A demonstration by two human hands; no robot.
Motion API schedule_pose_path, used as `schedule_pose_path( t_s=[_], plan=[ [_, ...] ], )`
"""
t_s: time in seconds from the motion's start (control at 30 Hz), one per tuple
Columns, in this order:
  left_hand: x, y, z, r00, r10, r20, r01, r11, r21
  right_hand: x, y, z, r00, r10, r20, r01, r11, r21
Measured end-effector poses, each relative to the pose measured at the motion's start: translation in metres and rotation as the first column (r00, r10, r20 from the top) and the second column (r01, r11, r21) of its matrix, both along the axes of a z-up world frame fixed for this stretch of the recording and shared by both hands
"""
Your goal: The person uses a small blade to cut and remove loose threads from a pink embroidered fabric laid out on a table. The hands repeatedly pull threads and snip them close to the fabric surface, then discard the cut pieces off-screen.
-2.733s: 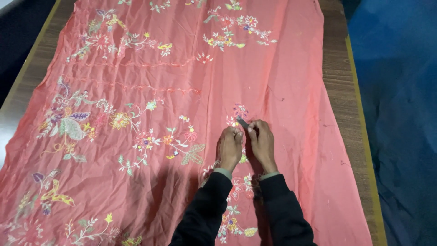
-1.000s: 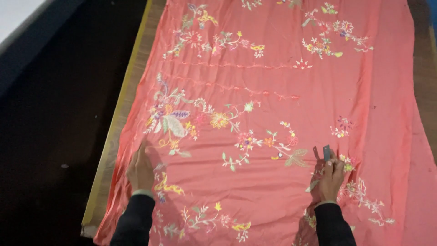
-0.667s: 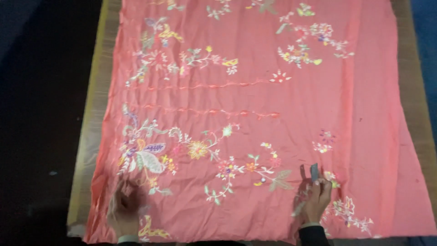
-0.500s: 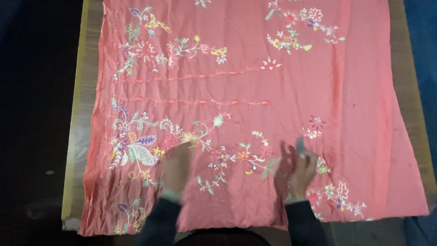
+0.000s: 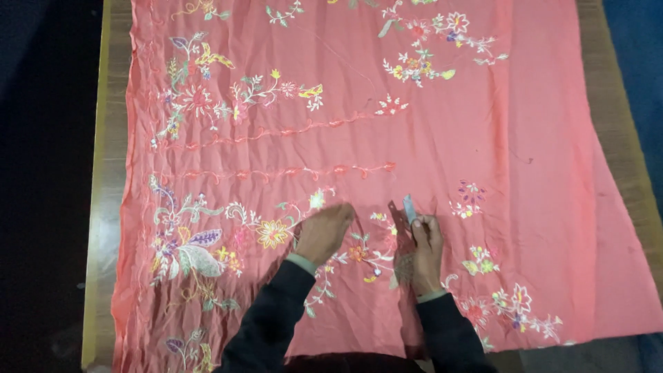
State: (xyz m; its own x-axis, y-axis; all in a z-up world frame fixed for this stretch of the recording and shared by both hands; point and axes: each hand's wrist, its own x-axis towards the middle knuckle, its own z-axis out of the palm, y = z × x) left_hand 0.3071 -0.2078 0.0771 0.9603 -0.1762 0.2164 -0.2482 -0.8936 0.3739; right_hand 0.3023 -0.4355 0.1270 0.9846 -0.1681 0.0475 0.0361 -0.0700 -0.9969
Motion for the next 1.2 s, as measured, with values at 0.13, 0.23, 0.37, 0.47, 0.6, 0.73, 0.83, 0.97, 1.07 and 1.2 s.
schedule_pose_path(
  t_s=[0.13, 0.23, 0.37, 0.47, 0.6, 0.73, 0.83, 0.97, 1.07, 1.2],
  plan=[
    [-0.028, 0.005, 0.04, 0.995, -0.09, 0.039, 0.088, 0.995, 0.042, 0.002, 0.001, 0.004, 0.999, 0.034, -0.002, -0.034, 0.994, -0.104],
    [-0.034, 0.004, 0.051, 0.996, -0.056, 0.066, 0.06, 0.997, -0.058, -0.003, 0.011, 0.016, 0.991, 0.133, 0.013, -0.117, 0.912, -0.393],
    [-0.044, 0.002, 0.088, 1.0, 0.017, 0.008, -0.011, 0.882, -0.471, -0.002, 0.02, 0.038, 0.928, 0.372, -0.008, -0.311, 0.763, -0.566],
    [-0.055, 0.004, 0.103, 0.998, 0.05, -0.026, -0.054, 0.687, -0.725, 0.0, 0.027, 0.058, 0.915, 0.401, 0.049, -0.304, 0.762, -0.572],
    [-0.053, 0.003, 0.087, 0.997, 0.071, -0.004, -0.032, 0.398, -0.917, 0.027, 0.07, 0.073, 0.911, 0.393, 0.125, -0.309, 0.851, -0.425],
    [-0.058, 0.009, 0.092, 0.997, 0.077, 0.017, 0.0, 0.213, -0.977, 0.032, 0.097, 0.079, 0.784, 0.613, 0.094, -0.471, 0.688, -0.552],
    [-0.054, 0.026, 0.095, 0.98, 0.198, -0.003, -0.038, 0.176, -0.984, 0.029, 0.08, 0.084, 0.802, 0.597, 0.003, -0.521, 0.703, -0.484],
    [-0.027, 0.044, 0.055, 0.841, 0.503, 0.2, -0.345, 0.784, -0.516, 0.03, 0.05, 0.036, 0.905, 0.419, -0.073, -0.419, 0.848, -0.323],
    [-0.003, 0.049, 0.012, 0.827, 0.453, 0.332, -0.362, 0.882, -0.302, 0.032, 0.047, 0.028, 0.919, 0.385, -0.084, -0.393, 0.881, -0.265],
    [-0.012, 0.043, 0.026, 0.841, 0.494, 0.221, -0.342, 0.801, -0.492, 0.024, 0.043, 0.024, 0.936, 0.346, -0.073, -0.353, 0.927, -0.131]
  ],
)
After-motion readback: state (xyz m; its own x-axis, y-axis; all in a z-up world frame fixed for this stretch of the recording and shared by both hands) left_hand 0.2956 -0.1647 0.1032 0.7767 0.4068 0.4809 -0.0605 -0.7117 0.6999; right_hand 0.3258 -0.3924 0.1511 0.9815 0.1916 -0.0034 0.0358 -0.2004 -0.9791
